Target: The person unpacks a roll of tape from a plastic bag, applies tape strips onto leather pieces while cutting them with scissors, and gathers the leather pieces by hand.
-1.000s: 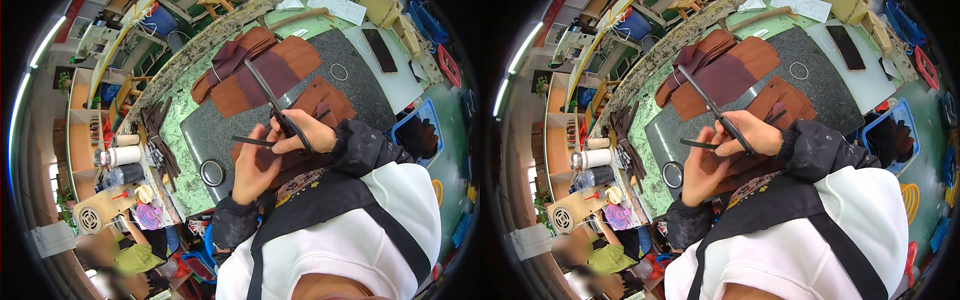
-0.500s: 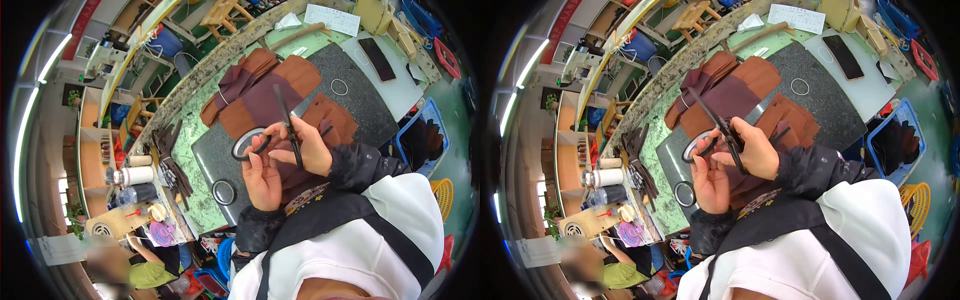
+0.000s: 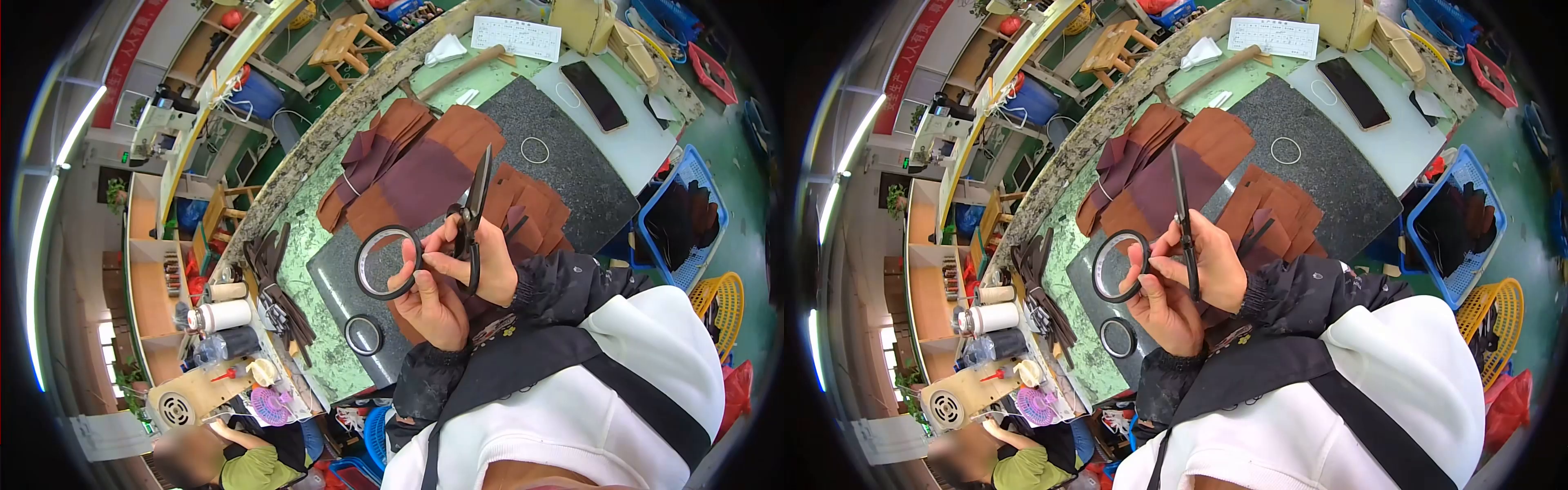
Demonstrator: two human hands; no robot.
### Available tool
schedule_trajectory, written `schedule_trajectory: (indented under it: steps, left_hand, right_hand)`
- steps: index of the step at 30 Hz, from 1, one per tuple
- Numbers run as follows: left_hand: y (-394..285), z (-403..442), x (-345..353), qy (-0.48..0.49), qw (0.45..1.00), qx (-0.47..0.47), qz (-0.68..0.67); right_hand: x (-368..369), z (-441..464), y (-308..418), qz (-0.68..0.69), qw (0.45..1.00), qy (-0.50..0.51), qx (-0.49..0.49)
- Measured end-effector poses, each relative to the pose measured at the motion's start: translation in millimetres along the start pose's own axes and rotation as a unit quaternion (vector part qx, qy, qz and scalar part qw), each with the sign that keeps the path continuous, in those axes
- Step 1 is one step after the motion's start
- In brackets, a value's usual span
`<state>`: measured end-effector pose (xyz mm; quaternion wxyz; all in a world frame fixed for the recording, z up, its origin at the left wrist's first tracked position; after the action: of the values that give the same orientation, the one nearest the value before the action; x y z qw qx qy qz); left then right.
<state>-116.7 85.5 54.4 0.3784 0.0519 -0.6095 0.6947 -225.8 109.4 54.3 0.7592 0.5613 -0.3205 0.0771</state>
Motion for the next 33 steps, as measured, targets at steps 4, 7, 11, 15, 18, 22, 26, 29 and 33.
schedule_trajectory:
  steps: [4,7,11,15,18,22,26,29,33]
  left_hand:
    - [-3.1,2.0,2.6,0.019,1.0,0.01,-0.018]
    - [-2.1,-0.7,1.5,0.006,1.0,0.019,0.012]
    - [-0.2,-2.2,-0.6,0.009,0.999,0.029,0.015]
    - [-3.1,-1.2,2.0,0.022,0.999,0.041,0.008]
    - [-6.2,0.0,9.9,0.04,0.999,0.037,0.006]
    - [-3.6,-1.3,4.3,0.025,0.999,0.041,0.014]
    - [-2.6,-4.1,0.8,0.009,0.999,0.035,0.017]
    - [-0.8,-2.6,0.5,0.003,0.999,0.029,0.014]
    - [-4.0,-0.8,4.7,0.034,0.998,0.055,0.002]
  right_hand:
    - [3.4,1.6,0.8,-0.059,0.998,0.031,-0.003]
    - [5.0,-0.7,-0.3,0.01,1.0,0.005,0.002]
    - [6.0,-4.9,4.7,-0.019,1.0,-0.001,-0.013]
    - [7.8,-5.2,5.1,-0.069,0.997,0.011,-0.034]
    - [6.2,-4.4,0.6,-0.066,0.997,0.019,-0.048]
    - [5.8,-1.0,4.3,0.028,0.999,0.017,-0.036]
    - [4.0,-1.1,8.9,0.035,0.999,0.021,-0.001]
    - [2.1,-0.4,8.6,0.008,0.999,0.024,0.025]
    - [1.4,-0.4,5.5,-0.05,0.998,0.013,-0.02]
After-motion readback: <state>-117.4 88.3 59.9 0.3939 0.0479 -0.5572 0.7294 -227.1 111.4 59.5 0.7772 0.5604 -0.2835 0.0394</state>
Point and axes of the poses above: each hand's wrist, its own z-axis towards the middle knuckle, its own x-axis out of the palm, y = z × x, the point moved 7 cm from there along z, towards the middle knuckle, and after that the axes turned 9 degrees about y, right-handed, at the moved point
